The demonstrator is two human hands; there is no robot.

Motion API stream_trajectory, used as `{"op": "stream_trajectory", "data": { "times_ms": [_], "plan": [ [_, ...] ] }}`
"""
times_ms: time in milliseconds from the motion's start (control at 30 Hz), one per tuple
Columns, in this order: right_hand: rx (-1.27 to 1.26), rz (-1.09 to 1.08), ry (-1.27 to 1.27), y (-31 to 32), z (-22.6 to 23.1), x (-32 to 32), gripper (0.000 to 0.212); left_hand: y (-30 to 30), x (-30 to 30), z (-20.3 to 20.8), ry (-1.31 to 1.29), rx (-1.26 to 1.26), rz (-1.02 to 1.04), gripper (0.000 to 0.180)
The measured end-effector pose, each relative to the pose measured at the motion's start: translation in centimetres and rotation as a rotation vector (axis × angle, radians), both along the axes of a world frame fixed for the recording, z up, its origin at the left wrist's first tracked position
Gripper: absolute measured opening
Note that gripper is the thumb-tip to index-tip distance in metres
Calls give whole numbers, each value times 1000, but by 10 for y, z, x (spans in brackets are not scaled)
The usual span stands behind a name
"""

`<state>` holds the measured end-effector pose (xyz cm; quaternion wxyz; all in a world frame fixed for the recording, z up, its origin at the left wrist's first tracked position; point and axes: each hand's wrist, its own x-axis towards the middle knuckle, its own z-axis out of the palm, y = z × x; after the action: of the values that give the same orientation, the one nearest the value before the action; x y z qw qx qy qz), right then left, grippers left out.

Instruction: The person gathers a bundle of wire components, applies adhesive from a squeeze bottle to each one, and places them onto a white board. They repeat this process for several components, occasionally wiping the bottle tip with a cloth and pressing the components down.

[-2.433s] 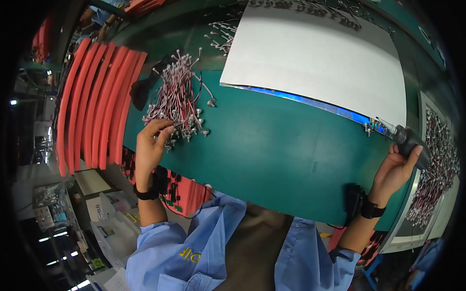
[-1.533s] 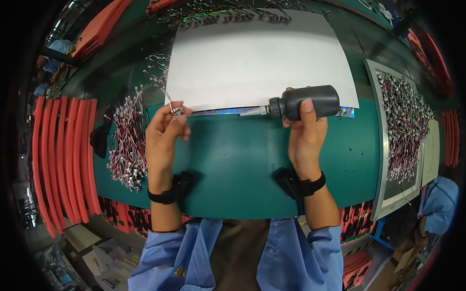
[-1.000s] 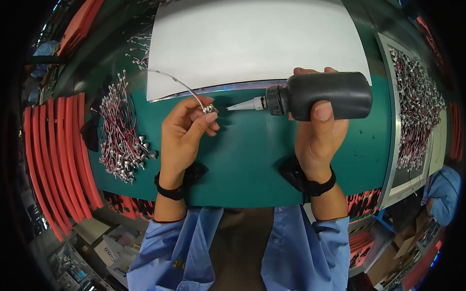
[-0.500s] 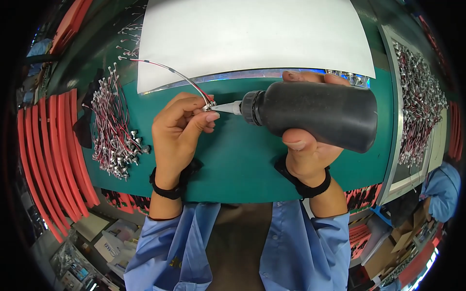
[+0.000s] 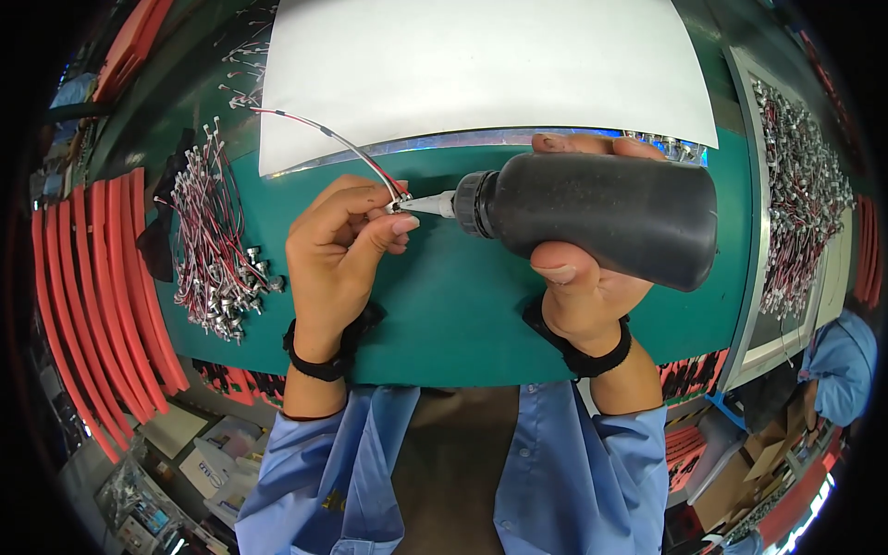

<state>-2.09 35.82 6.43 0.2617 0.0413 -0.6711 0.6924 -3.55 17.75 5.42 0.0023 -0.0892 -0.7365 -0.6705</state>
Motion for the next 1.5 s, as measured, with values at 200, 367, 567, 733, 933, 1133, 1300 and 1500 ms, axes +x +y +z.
{"op": "stream_trajectory", "data": {
  "times_ms": [200,367,567,733,933,1133,1300,1500],
  "plan": [
    [5,-17,1,1,0,0,79,0,0,-1,15,17,9,17],
    [15,-20,-2,3,-1,0,79,-1,0,-1,14,-2,6,18],
    [-9,-13,7,0,-1,-1,79,-1,0,-1,18,-12,4,19],
    [-7,-13,8,1,-1,-1,79,-5,0,-2,32,-59,-43,15],
    [-11,-18,20,3,-3,-1,79,-5,0,-2,36,-71,-62,12],
    [-35,-15,10,3,-3,-1,78,-2,1,-2,15,-26,-1,18],
    [-7,-32,16,3,-3,-5,76,-4,1,-1,13,-11,8,17],
    [87,-130,-24,28,-10,-19,62,-6,-4,3,-17,12,-9,15]
  ]
}}
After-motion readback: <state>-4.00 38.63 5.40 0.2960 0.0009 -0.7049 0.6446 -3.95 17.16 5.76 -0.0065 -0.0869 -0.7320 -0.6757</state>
